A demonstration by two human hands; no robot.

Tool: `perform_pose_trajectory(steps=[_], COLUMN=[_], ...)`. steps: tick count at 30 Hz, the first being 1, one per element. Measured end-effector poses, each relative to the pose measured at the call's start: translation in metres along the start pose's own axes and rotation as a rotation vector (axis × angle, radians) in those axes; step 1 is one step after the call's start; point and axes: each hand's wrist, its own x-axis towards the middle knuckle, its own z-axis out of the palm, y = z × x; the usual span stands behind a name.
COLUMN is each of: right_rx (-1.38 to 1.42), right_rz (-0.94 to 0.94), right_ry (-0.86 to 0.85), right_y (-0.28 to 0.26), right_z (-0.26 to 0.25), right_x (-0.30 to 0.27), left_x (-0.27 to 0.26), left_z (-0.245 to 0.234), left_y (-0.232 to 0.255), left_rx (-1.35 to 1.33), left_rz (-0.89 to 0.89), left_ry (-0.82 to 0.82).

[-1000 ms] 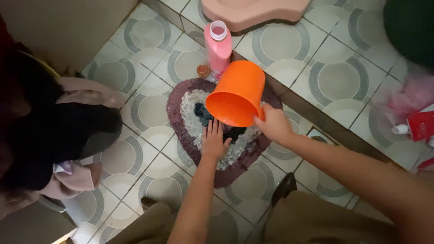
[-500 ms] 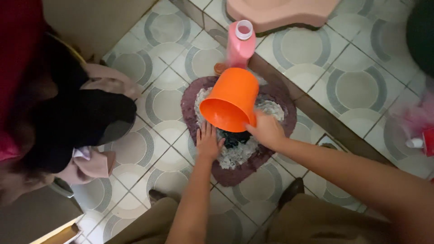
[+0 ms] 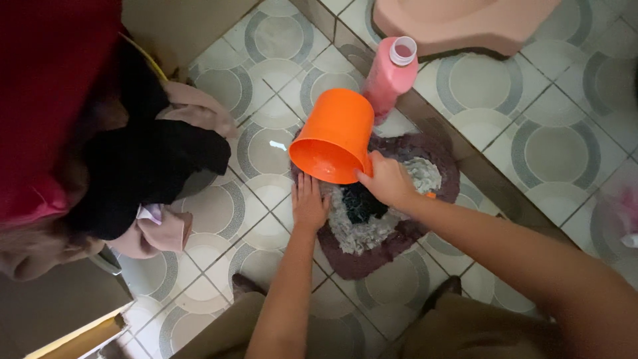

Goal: Washing a heart-shaped rug on a bathroom floor using detergent and water.

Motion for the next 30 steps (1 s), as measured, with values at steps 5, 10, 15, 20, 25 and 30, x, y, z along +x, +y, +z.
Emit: perform_pose_trajectory(steps=[5,10,15,20,25,30], right_rx=[0.030,0.080,-0.069,-0.020,-0.065,-0.090], right_rz=[0.062,0.085,0.019,-0.082,-0.074,-0.163], right_ry=[0.040,-0.005,0.055,0.057,0.016,0.054], right_y=[-0.008,-0.010,-0.004,-0.008,-0.010,0.003], right_z=[0.013,0.014,0.016,0.003,-0.006,-0.011], right_x=[0.010,0.019,0.022,0.023,0.025,0.014], left_x=[0.007,0.010,0.015,0.013,0.005,0.003], left_z=[-0.008,-0.011,-0.007,-0.013,-0.028,-0.010], left_y=[0.001,0.007,0.005,0.007,0.015,0.013], left_rx=[-0.140,-0.177,-0.093,-0.093,-0.111,-0.087], left_rz=[-0.011,0.003,0.017,0.045,0.063,0.069], left_ry=[0.062,0.066,0.021,0.020,-0.009,-0.005])
